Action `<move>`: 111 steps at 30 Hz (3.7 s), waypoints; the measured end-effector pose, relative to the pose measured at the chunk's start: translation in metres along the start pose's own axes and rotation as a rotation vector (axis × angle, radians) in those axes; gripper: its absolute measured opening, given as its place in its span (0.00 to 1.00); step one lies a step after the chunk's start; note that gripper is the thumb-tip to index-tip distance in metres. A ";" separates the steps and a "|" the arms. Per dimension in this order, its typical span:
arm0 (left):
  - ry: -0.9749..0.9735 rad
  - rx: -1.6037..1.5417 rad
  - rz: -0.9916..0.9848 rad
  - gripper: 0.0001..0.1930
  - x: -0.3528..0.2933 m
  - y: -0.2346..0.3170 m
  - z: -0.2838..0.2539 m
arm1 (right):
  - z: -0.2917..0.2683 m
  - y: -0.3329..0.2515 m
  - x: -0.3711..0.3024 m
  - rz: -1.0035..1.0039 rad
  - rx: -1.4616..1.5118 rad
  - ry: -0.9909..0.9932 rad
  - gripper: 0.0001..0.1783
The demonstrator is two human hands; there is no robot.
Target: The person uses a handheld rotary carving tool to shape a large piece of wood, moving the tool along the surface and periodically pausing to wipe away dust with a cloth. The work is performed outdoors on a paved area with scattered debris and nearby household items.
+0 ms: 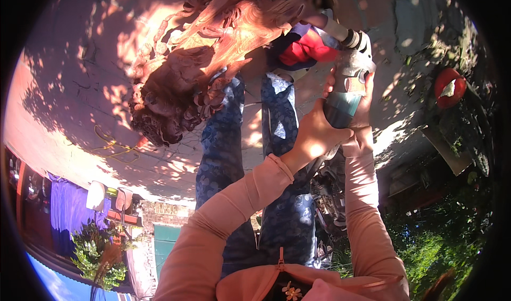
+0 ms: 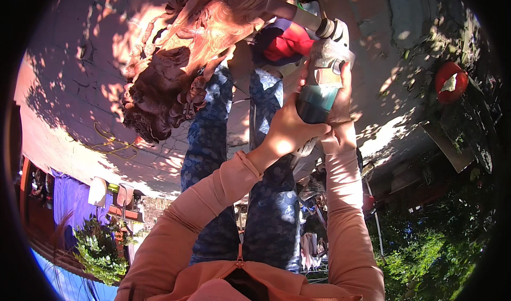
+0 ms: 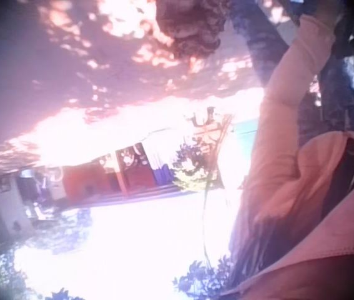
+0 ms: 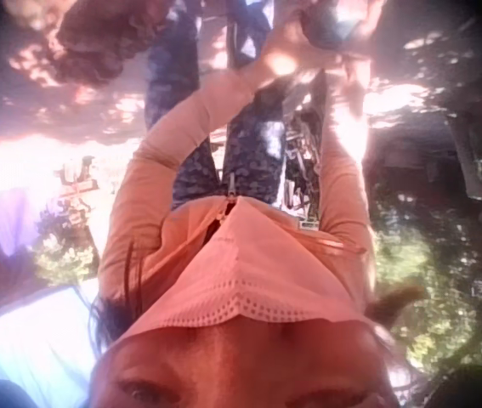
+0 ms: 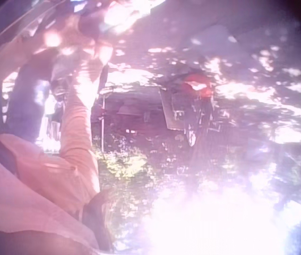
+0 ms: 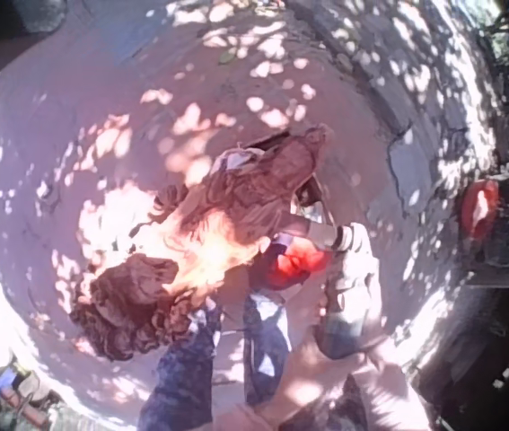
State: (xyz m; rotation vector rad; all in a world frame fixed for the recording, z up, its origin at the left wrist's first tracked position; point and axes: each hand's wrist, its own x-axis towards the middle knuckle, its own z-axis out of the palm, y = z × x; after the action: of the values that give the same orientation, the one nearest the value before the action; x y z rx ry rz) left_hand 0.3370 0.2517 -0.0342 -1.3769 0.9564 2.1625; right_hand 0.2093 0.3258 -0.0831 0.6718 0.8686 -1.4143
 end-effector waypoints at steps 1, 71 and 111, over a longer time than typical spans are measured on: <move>0.039 -0.008 -0.001 0.46 0.003 -0.002 0.005 | -0.005 -0.001 0.005 0.000 -0.001 0.012 0.45; 0.161 0.010 -0.063 0.44 -0.016 -0.024 0.018 | -0.023 0.023 -0.001 0.269 0.232 -0.002 0.42; 0.466 0.722 -0.002 0.33 -0.004 -0.128 -0.056 | -0.080 0.221 0.090 0.025 0.762 -0.583 0.51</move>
State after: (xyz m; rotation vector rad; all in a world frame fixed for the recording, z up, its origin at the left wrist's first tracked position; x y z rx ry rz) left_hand 0.4565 0.2984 -0.0885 -1.4833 1.6826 1.2676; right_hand 0.4153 0.3586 -0.2238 0.7555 -0.1624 -1.7905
